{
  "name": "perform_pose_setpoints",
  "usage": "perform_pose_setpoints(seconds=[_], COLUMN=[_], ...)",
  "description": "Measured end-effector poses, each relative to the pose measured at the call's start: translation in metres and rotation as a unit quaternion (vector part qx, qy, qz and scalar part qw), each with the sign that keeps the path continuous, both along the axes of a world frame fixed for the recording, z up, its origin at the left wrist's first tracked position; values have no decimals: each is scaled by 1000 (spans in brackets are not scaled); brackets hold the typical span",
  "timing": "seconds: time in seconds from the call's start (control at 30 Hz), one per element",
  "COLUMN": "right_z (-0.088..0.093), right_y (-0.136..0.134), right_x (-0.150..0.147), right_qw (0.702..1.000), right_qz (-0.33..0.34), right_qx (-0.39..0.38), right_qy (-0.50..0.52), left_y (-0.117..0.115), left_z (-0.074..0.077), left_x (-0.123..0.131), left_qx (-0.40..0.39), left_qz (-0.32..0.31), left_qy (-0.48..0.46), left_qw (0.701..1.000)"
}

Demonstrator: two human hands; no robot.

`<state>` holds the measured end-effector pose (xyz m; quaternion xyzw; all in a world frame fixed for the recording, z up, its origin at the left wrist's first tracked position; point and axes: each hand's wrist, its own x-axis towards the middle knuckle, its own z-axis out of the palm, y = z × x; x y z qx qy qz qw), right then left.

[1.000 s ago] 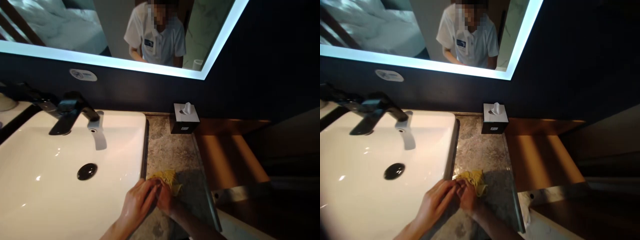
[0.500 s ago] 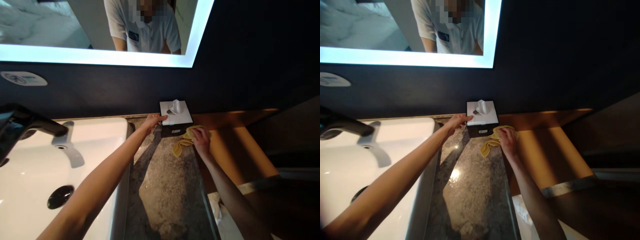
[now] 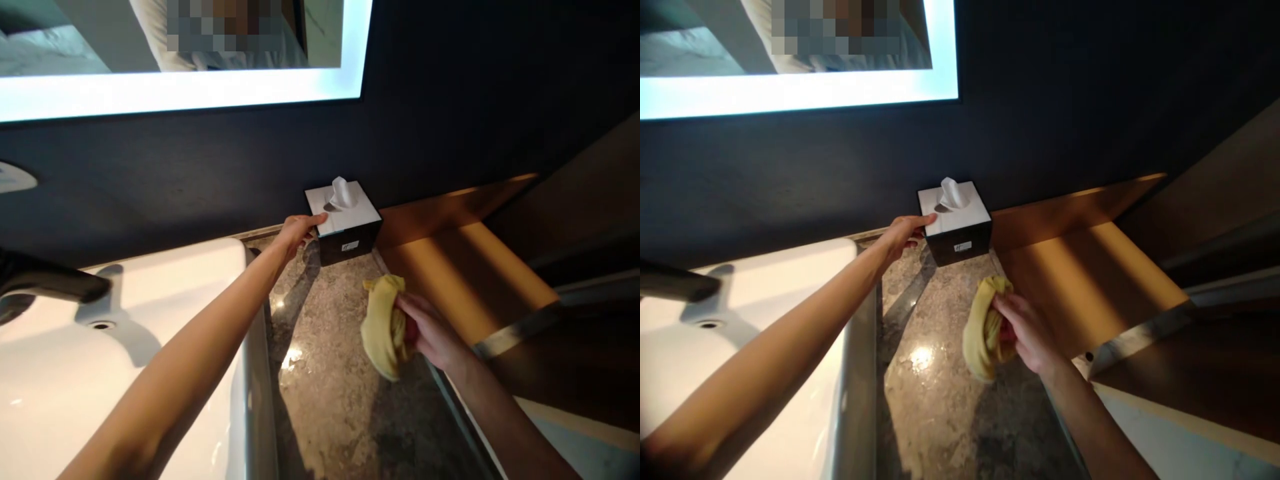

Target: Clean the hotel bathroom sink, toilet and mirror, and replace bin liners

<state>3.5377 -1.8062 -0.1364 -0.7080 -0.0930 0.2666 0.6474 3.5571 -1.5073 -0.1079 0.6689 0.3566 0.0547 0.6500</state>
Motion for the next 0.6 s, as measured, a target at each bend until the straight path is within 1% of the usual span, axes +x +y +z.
perform_pose_setpoints(seconds=[0.03, 0.07, 0.1, 0.13, 0.17, 0.2, 0.23, 0.3, 0.33, 0.37, 0.4, 0.5, 0.6], right_z=[-9, -17, -23, -28, -32, -35, -37, -39, -39, -40, -40, -41, -43], right_y=[9, 18, 29, 40, 50, 61, 70, 86, 92, 96, 99, 102, 103], right_x=[-4, -4, -2, 2, 8, 14, 20, 30, 33, 35, 35, 35, 37], right_qw=[999, 999, 997, 993, 983, 963, 932, 855, 821, 796, 780, 759, 752], right_qz=[-1, -15, -40, -68, -97, -122, -140, -146, -141, -136, -134, -147, -178], right_qx=[29, 46, 48, 32, -6, -66, -141, -293, -351, -392, -418, -450, -458], right_qy=[15, 2, -34, -90, -159, -233, -304, -402, -428, -440, -445, -448, -441], left_y=[0, 1, 1, 1, 2, 3, 3, 4, 4, 4, 3, 0, -2], left_z=[0, 0, -1, -1, -2, -2, -3, -3, -3, -3, -3, -4, -7], left_x=[0, -1, -1, -1, -1, -1, -1, 0, 0, 0, -1, -2, -4], left_qx=[-2, -4, -4, -2, 1, 5, 10, 15, 17, 19, 21, 39, 66], left_qz=[-2, -3, -5, -6, -9, -11, -12, -13, -14, -14, -15, -12, -8], left_qy=[-4, -8, -11, -13, -15, -17, -18, -14, -13, -13, -15, -31, -52], left_qw=[1000, 1000, 1000, 1000, 1000, 1000, 1000, 1000, 1000, 1000, 1000, 999, 996])
